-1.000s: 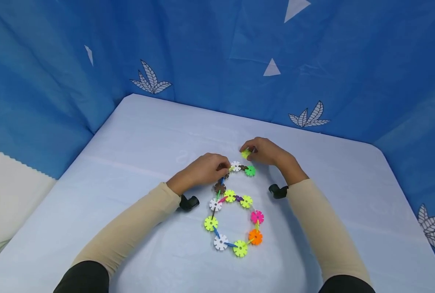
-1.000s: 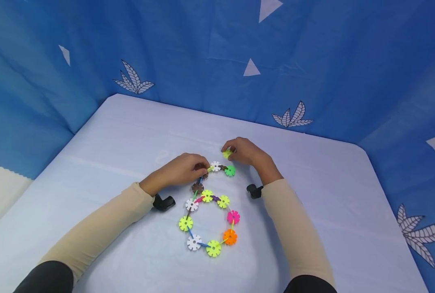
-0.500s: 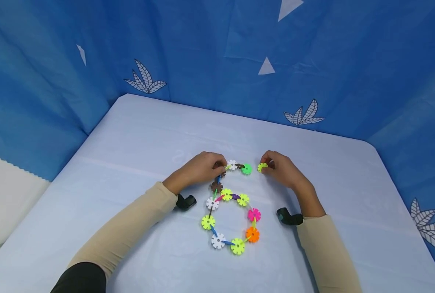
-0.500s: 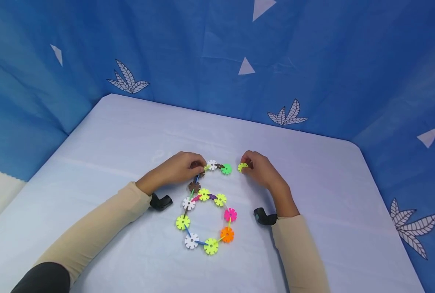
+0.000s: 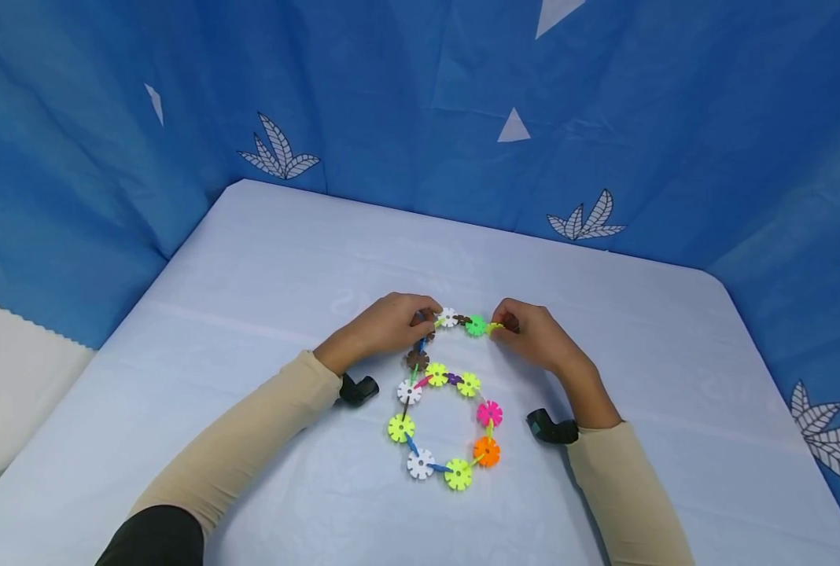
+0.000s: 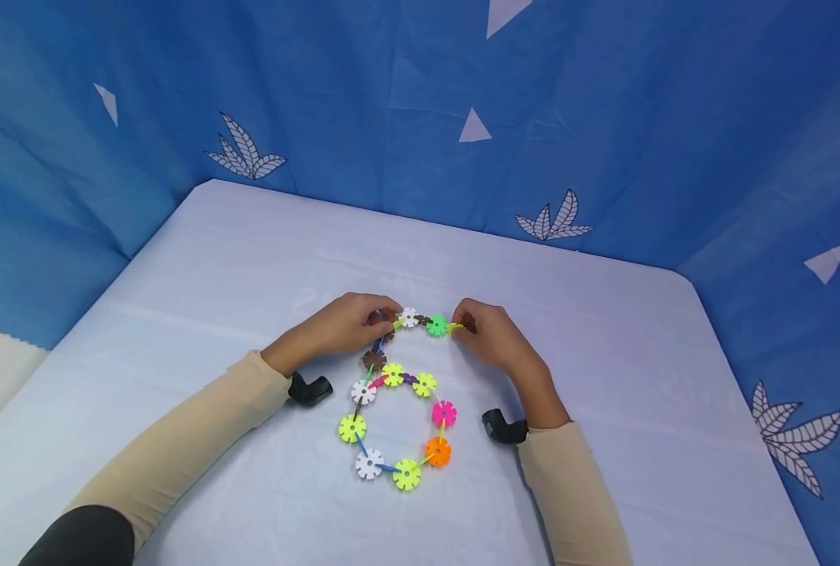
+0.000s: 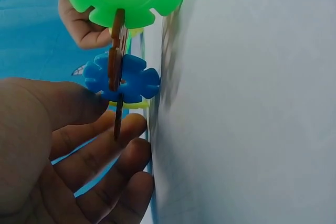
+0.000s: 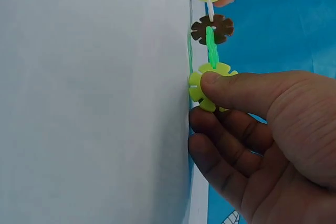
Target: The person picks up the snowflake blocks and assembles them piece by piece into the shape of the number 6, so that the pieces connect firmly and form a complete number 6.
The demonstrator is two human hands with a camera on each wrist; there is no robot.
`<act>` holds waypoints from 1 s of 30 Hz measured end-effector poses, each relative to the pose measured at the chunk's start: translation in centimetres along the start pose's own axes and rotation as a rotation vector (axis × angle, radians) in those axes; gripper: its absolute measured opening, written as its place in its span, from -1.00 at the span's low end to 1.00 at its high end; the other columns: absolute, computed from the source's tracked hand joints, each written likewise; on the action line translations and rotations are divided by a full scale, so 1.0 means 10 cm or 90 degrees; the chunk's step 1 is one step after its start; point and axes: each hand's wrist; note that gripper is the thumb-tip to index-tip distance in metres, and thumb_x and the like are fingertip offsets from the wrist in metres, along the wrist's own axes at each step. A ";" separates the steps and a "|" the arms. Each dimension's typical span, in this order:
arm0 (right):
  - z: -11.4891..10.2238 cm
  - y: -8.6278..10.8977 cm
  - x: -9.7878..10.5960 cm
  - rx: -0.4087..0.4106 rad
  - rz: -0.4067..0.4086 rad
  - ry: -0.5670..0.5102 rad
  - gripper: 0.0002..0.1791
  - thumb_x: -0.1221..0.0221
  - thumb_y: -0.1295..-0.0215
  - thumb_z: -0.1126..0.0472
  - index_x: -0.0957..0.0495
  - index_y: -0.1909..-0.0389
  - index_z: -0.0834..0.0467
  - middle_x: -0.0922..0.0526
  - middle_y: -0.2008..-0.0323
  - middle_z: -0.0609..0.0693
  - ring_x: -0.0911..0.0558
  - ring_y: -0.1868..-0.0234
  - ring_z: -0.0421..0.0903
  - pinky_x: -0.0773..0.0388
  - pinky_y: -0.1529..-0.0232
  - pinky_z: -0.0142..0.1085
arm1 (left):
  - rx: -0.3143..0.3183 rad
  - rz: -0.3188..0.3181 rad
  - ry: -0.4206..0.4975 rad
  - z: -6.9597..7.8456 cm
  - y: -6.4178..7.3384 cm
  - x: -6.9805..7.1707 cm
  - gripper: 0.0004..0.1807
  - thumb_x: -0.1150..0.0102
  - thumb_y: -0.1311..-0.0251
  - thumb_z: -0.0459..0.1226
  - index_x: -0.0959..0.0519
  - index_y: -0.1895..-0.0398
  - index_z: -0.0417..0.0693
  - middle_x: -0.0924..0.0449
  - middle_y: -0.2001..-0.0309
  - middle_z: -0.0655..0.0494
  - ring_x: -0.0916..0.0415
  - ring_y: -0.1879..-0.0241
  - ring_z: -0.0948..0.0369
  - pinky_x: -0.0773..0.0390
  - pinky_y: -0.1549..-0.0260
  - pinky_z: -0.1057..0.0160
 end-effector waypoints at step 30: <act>-0.09 -0.02 -0.14 0.010 0.040 0.011 -0.91 -0.32 -0.33 0.35 -0.59 0.23 0.16 -0.62 0.37 0.01 -0.51 0.30 -0.01 -0.51 0.25 -0.18 | 0.010 -0.034 0.028 -0.06 -0.01 0.00 -0.69 -0.12 -0.48 -0.29 -0.61 -0.21 -0.06 -0.65 -0.02 0.12 -0.57 0.03 0.22 -0.53 -0.05 0.13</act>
Point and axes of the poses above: each hand's wrist, its own y-axis away from the middle knuckle, its own x-axis out of the back of the hand, z = x × y
